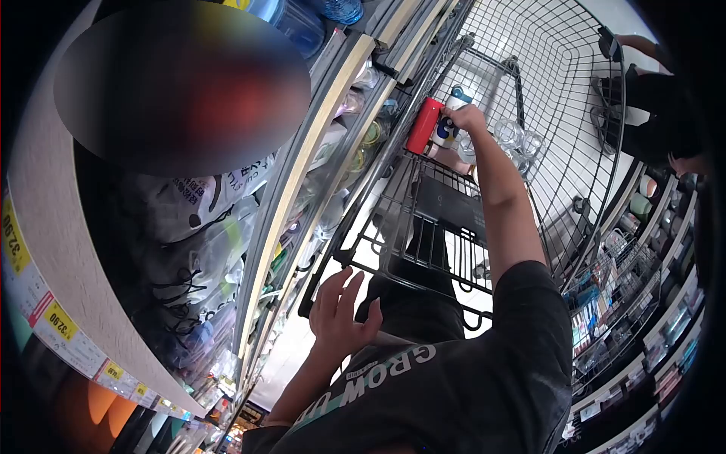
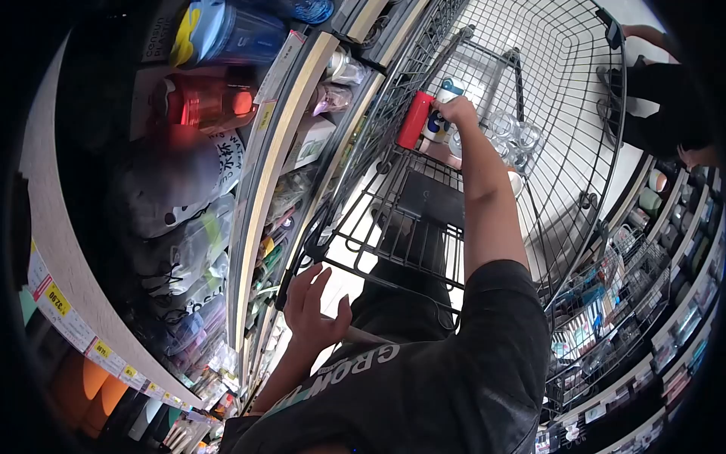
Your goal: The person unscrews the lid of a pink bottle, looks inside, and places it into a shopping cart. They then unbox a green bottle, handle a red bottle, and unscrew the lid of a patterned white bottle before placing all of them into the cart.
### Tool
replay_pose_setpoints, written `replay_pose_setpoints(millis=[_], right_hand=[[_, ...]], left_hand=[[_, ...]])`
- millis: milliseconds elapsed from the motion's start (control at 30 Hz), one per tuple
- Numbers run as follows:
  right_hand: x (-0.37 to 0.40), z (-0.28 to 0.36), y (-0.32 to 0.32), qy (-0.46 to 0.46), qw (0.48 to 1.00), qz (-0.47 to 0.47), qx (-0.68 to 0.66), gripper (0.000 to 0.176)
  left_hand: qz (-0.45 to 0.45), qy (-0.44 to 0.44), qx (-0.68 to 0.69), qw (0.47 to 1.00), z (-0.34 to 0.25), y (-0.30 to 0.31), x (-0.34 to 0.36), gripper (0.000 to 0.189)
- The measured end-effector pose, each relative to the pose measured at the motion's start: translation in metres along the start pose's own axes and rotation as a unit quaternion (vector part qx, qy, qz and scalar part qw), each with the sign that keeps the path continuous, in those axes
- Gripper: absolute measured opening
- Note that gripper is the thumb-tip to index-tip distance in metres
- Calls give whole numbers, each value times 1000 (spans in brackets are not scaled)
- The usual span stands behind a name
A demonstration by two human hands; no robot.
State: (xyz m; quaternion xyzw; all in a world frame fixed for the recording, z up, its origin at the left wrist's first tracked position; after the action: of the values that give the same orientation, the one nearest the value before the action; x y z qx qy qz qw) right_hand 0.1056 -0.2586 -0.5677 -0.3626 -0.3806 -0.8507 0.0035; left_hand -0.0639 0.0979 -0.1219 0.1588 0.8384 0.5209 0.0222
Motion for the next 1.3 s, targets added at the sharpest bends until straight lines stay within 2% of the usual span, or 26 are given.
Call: replay_pose_setpoints(millis=[233, 300, 433, 533, 633, 667, 700, 767, 833, 900, 967, 1033, 1100, 1167, 1233, 1300], right_hand=[[-6, -1, 2, -7, 1000, -1, -4, 78], [2, 4, 9, -20, 997, 71, -29, 79], [30, 25, 28, -48, 997, 61, 6, 82], [65, 36, 60, -18, 994, -86, 64, 84], [119, 24, 81, 64, 982, -160, 74, 73], [149, 27, 92, 89, 986, -136, 42, 76], [174, 21, 98, 116, 985, -122, 47, 71], [235, 15, 107, 213, 956, -193, 53, 61], [317, 40, 129, 152, 979, -133, 20, 47], [387, 51, 133, 188, 967, -170, -34, 38], [451, 68, 132, 262, 941, -207, -61, 22], [497, 80, 121, 248, 939, -213, -103, 14], [531, 96, 115, 367, 886, -284, -21, 13], [551, 102, 104, 411, 847, -335, 39, 18], [572, 114, 92, 387, 858, -335, 43, 35], [585, 115, 78, 390, 862, -323, 22, 40]], left_hand=[[-6, 2, -5, 1000, 0, -2, -1, 47], [-12, 2, -3, 1000, -1, -2, -1, 46], [-33, -12, 4, 999, -2, -1, -3, 42], [-51, -19, 17, 998, -2, 1, -5, 41], [-85, -28, 35, 995, -7, 5, -8, 39], [-71, -23, 39, 996, -6, 5, -5, 38], [-61, -18, 42, 997, -5, 5, -4, 37], [-101, -41, 68, 992, -8, 10, -3, 33], [-112, -56, 73, 989, -6, 7, 4, 30], [-159, -76, 64, 982, -1, 9, 11, 29], [-136, -135, 79, 978, 1, 11, 20, 33], [-98, -170, 79, 977, 9, 8, 29, 36], [-40, -188, 25, 981, 10, 7, 37, 40], [-21, -234, 25, 972, 17, 4, 45, 49], [-16, -249, 35, 968, 20, 2, 49, 50], [-43, -261, 42, 963, 25, 0, 52, 51]])
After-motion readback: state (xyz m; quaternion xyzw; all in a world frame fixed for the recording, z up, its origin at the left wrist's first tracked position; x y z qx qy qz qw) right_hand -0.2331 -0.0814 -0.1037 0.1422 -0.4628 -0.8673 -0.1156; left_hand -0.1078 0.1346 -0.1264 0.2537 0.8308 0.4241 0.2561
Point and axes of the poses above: each hand's wrist, its own x-axis away from the middle knuckle, its own y-axis out of the back of the hand, z = x × y, the point moved 4 cm from there along -x, towards the middle knuckle, and after that the axes turned 9 degrees about y, right-handed, at the moved point
